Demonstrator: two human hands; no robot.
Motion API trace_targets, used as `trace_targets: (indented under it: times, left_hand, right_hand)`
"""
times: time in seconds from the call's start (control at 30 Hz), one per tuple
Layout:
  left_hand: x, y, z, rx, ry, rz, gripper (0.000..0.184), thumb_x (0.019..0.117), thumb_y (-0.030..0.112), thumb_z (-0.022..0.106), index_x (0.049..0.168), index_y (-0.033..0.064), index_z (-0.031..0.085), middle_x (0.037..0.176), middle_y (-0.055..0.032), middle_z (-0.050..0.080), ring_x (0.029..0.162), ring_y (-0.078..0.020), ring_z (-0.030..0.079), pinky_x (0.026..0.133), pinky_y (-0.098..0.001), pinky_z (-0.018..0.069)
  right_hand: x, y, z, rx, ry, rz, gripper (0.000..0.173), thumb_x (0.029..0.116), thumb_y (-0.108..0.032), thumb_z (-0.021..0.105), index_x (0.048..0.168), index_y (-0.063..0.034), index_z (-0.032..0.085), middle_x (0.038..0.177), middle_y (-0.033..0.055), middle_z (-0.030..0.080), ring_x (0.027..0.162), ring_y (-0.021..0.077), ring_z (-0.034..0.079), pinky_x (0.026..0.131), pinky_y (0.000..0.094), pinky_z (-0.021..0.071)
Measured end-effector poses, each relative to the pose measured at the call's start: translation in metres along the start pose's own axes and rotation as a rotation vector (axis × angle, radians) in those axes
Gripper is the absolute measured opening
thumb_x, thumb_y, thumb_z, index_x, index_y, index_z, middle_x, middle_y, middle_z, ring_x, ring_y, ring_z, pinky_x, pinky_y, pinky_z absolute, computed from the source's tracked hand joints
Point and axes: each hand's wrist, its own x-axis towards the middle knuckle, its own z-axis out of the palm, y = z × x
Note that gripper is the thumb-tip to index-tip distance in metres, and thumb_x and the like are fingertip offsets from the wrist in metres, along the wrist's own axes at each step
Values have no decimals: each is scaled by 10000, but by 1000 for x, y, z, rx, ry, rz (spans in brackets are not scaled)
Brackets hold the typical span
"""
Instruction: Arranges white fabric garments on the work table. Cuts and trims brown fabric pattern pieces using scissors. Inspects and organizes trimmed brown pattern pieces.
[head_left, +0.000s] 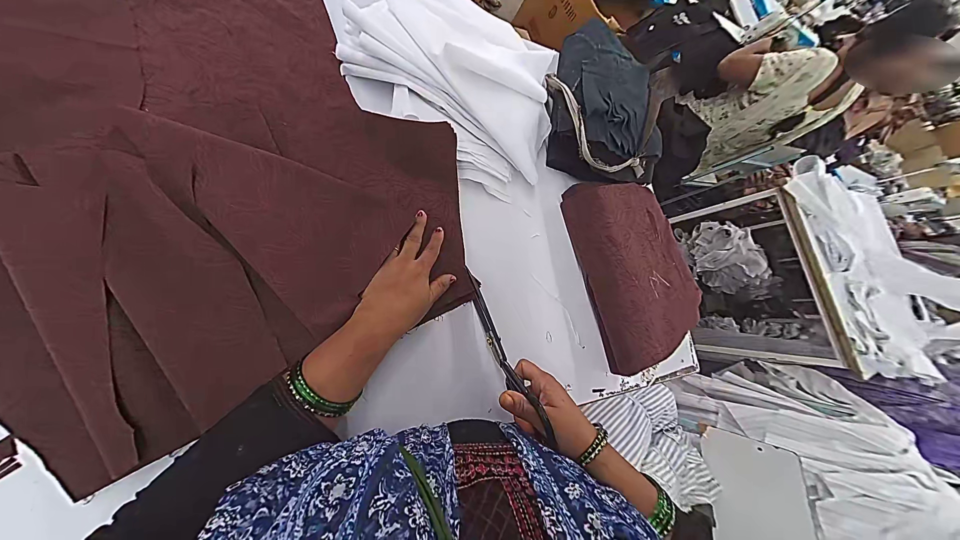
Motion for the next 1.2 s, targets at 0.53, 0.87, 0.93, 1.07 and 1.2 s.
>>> trace_targets:
  times: [0.53,0.87,0.93,1.07,1.2]
  left_hand:
    - [0,-1,2,5,-4,-14,752,1050,461,525,1630,72,244,1730,-149,7,1486,-402,367,1117,-555,394]
    - [-2,-11,19,-18,313,377,570,804,484,784,1183,60,731,1213,-192,678,1184,-434,601,882,-610,475]
    - [-5,-8,18,50,251,359,612,766,507,818,1201,86,726,1284,-176,656,1246,-430,563,899,-623,442]
    - [-5,-11,21,11,352,400,240,856,229,700,984,36,761,1196,-170,708,1190,-428,619,849,-621,476]
    - [-4,-14,21,-42,417,403,196,878,129,595,862,-24,716,1106,-194,729,1121,-428,663,801,-611,501]
  right_hand:
    - [-1,16,2,128,6,-8,250,877,-177,701,902,-129,457,520,-111,471,425,-23,456,452,137,383]
    - [-23,37,-36,129,-274,-129,754,686,-827,708,1007,-187,473,664,-121,519,530,-38,494,509,134,425]
    - [-21,34,-35,29,-308,-81,834,638,-893,671,1012,-172,480,680,-125,514,536,-48,481,511,127,414]
    - [-11,31,-26,-33,-289,-71,893,610,-925,650,1013,-146,483,704,-124,498,558,-50,465,532,125,395]
    - [-16,36,-27,75,-263,-110,861,634,-896,671,1016,-151,471,689,-124,523,555,-43,498,537,128,424]
